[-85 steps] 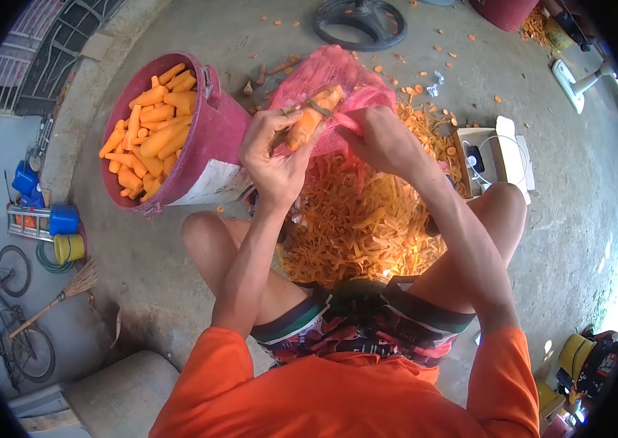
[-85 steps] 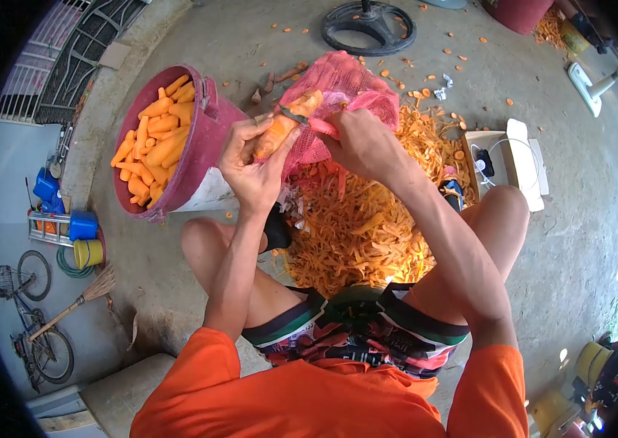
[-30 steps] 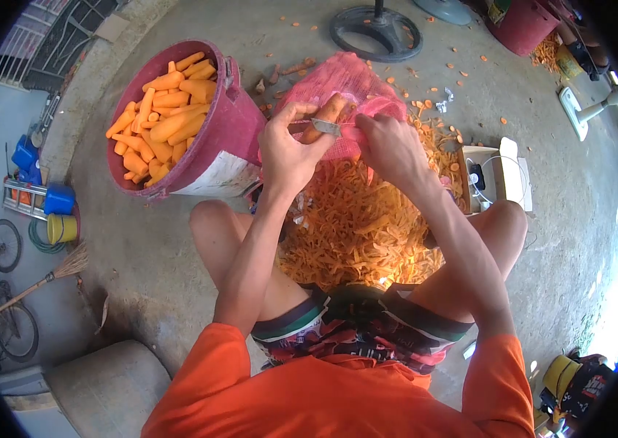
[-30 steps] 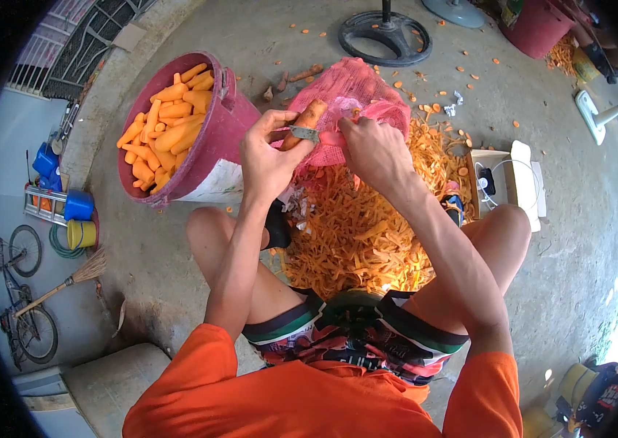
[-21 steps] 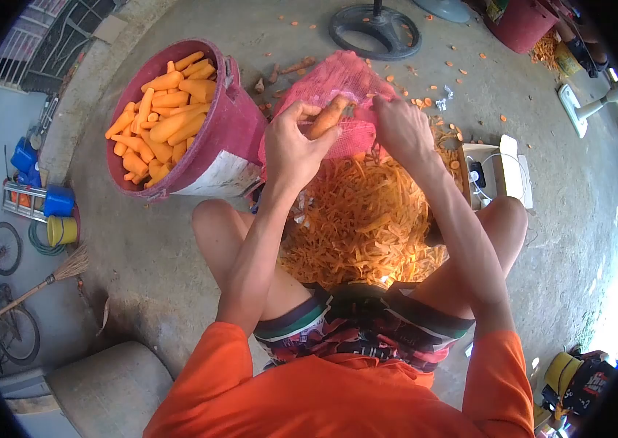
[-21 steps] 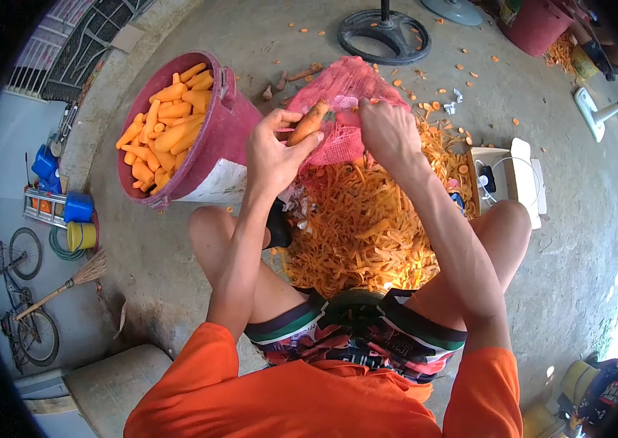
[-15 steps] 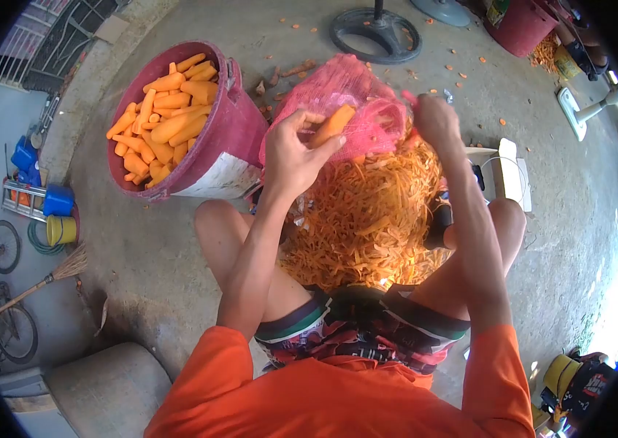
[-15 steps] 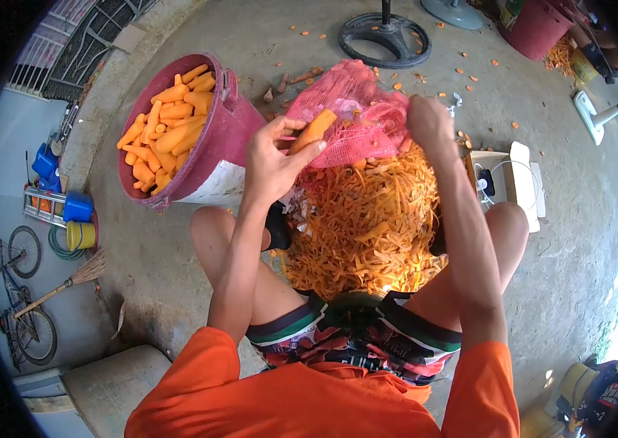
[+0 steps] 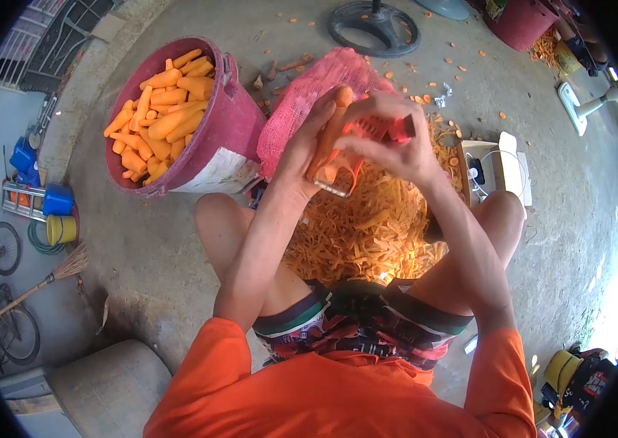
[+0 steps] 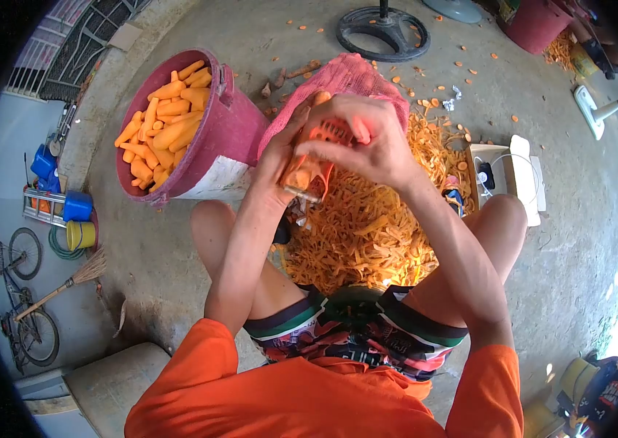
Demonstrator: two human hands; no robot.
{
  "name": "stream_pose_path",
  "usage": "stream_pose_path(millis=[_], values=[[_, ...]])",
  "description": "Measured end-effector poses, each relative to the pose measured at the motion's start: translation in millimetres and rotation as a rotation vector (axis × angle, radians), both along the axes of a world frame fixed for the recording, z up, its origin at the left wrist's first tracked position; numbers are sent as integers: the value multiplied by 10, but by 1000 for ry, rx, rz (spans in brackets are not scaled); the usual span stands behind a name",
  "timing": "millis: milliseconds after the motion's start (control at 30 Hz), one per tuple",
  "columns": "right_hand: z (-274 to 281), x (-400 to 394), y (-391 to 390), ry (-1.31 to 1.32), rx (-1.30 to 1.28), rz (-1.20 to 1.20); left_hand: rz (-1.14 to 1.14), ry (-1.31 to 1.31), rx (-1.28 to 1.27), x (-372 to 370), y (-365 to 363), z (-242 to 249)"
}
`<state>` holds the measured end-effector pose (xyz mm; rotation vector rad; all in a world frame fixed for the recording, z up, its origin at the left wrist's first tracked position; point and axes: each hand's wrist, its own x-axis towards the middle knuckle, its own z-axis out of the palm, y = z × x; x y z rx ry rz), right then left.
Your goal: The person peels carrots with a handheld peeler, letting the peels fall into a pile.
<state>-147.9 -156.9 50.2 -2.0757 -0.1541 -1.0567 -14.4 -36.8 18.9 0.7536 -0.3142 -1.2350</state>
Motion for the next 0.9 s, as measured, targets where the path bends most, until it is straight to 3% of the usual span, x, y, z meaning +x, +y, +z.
stream_pose_path(millis=[133,200,233,267,333,400,433,467,533,800,900], values=[[-167,58,-460,31,235,-126,-165,115,-57,13,60,-100],[-136,33,-696,93,471,-372,-196,174,-40,-17,60,-120],[-248,45,-825,130,384,-501,-159,120,-15,-19,66,-109],[-178,79,-710,122,378,-497,-121,61,9,14,58,-108],[-128,76,-268,42,147,-57,-132,52,-10,13,34,-53],[141,6,-1,125,-21,70,59,23,107,-146,-8,229],[14,81,-56,79,165,122,44,-38,-28,-34,-1,-121],[8,61,-125,178,313,131,45,-31,-14,6,-11,-151],[-44,172,-135,169,329,68,48,90,20,128,-131,-158],[74,37,0,171,264,50,12,42,-115,149,-84,-161],[57,34,-5,117,216,75,58,33,-22,7,-90,-18]])
